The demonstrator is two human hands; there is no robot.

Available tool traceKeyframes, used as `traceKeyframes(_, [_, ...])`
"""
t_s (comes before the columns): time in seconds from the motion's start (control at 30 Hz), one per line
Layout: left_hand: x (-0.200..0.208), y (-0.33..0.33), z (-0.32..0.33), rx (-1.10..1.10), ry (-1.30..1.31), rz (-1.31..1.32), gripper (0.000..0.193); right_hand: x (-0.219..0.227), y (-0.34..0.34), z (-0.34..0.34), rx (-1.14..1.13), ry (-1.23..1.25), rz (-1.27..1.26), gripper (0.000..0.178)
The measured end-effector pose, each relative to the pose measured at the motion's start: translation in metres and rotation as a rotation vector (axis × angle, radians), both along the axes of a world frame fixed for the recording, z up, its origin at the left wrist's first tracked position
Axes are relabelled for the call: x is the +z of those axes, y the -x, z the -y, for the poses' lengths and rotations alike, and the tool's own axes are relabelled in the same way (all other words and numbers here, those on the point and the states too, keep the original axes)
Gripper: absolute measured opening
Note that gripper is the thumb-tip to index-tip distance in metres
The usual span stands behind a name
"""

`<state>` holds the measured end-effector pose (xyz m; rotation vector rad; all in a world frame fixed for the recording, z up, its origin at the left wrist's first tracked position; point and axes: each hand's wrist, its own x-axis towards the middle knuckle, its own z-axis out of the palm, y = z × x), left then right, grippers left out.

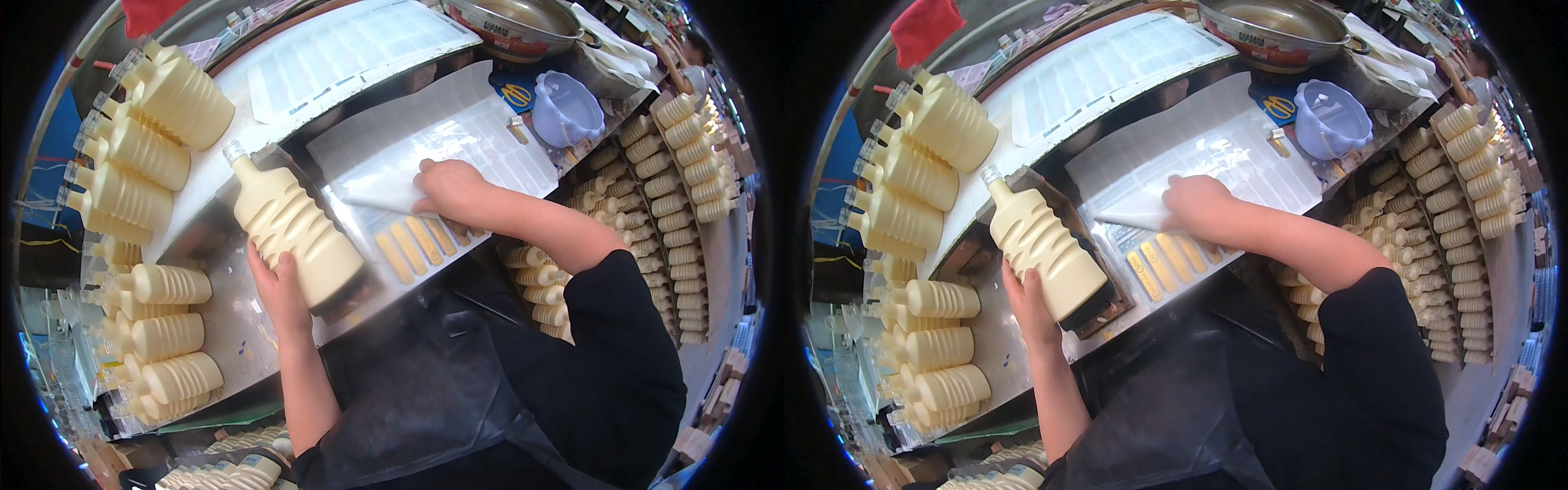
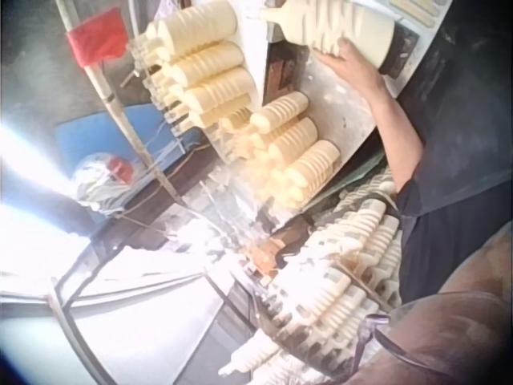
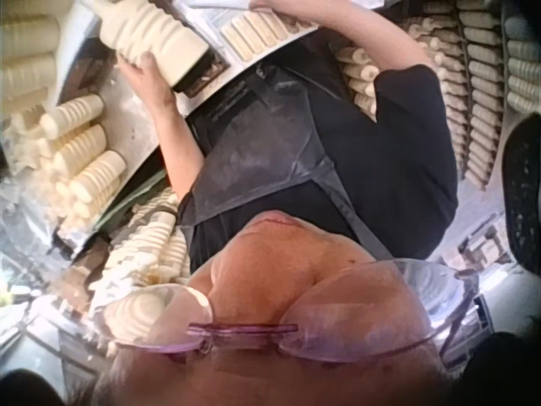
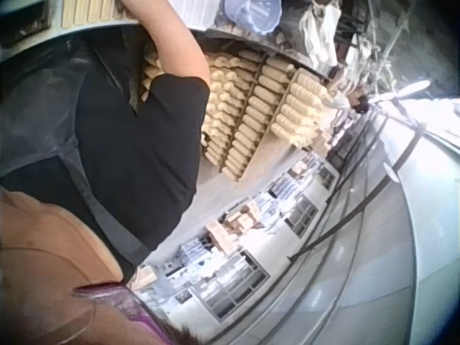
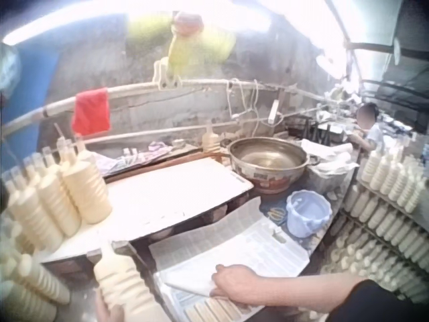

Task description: The person applies adhesive labels to the necks and bodies of cream-colored plastic bottles. They peel labels from a sheet, position them on each bottle, and smooth them down by hand. Finished bottles are placed on a nearby metal rack.

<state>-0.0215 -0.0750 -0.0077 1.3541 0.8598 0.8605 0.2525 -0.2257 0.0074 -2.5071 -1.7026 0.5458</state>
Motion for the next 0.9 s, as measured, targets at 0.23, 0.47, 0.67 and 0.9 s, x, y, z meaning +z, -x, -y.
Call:
traceKeyframes(0.23, [-0.006,0.004,-0.004,-0.012,-0.005,0.002,0.073,0.014,0.021,-0.019,0.047,-0.025,0.057,0.037])
traceKeyframes(0.47, [-0.002,0.000,-0.002,-0.062,0.014,0.050,0.075,0.019,0.015,-0.031,0.143,0.152,0.142,0.017])
traceKeyframes(0.67, [-0.003,0.008,-0.002,-0.021,-0.015,0.022,0.075,0.017,-0.007,-0.003,-0.331,-0.291,0.345,0.026])
traceKeyframes(0.9, [-0.007,0.007,-0.003,-0.029,-0.008,0.033,0.074,-0.036,-0.099,0.065,-0.809,-0.644,0.146,0.032])
